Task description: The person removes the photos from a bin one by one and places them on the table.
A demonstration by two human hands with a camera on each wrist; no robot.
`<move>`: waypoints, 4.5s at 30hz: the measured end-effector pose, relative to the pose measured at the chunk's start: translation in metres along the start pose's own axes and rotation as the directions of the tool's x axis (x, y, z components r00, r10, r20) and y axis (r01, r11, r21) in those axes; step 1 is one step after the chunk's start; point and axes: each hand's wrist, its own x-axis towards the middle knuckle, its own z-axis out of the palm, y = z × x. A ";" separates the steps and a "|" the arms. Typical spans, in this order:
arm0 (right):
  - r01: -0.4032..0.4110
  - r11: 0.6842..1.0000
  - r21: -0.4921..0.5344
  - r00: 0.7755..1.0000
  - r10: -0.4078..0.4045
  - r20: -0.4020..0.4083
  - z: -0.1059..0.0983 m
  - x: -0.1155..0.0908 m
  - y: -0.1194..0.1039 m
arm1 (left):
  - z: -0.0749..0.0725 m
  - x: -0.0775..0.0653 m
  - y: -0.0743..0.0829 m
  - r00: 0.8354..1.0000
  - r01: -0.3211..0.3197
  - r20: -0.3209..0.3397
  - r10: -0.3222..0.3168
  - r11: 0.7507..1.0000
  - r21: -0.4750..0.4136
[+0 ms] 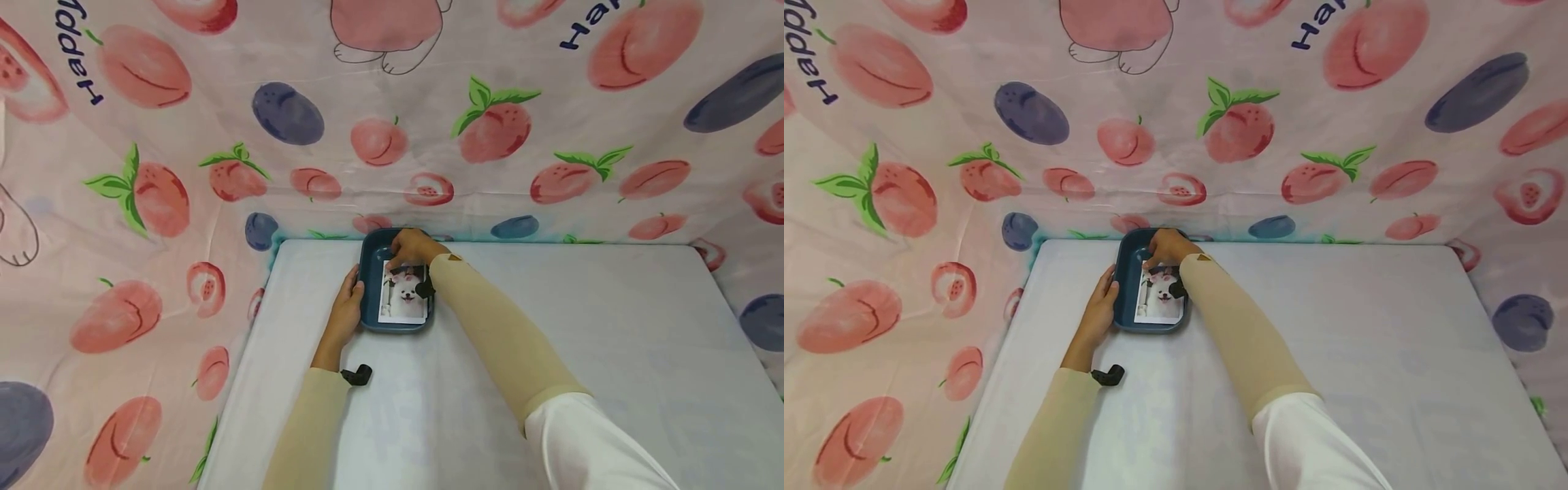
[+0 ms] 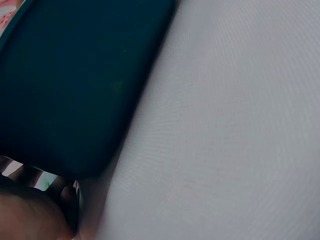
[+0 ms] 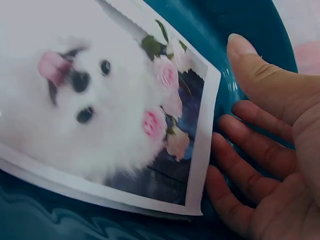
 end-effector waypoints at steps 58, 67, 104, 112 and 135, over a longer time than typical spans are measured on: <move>0.276 0.906 0.320 0.953 -0.215 -0.213 -0.037 -0.038 0.022 | 0.000 -0.001 0.005 1.000 0.000 -0.003 0.000 1.000 -0.001; 0.236 0.881 0.411 0.959 -0.141 -0.247 -0.060 -0.067 0.039 | 0.000 -0.002 0.005 1.000 -0.005 -0.006 0.005 1.000 -0.005; 0.110 0.918 0.381 0.981 -0.038 -0.191 -0.040 -0.071 0.157 | 0.000 -0.003 0.005 1.000 0.004 0.002 -0.004 1.000 0.001; 0.110 0.948 0.297 0.968 -0.035 -0.248 -0.021 -0.055 0.159 | -0.001 -0.003 0.007 1.000 0.006 0.030 -0.005 0.999 -0.035; 0.050 0.976 0.214 0.939 0.027 -0.342 -0.007 -0.051 0.149 | 0.000 -0.003 0.005 1.000 0.000 0.005 0.000 1.000 -0.013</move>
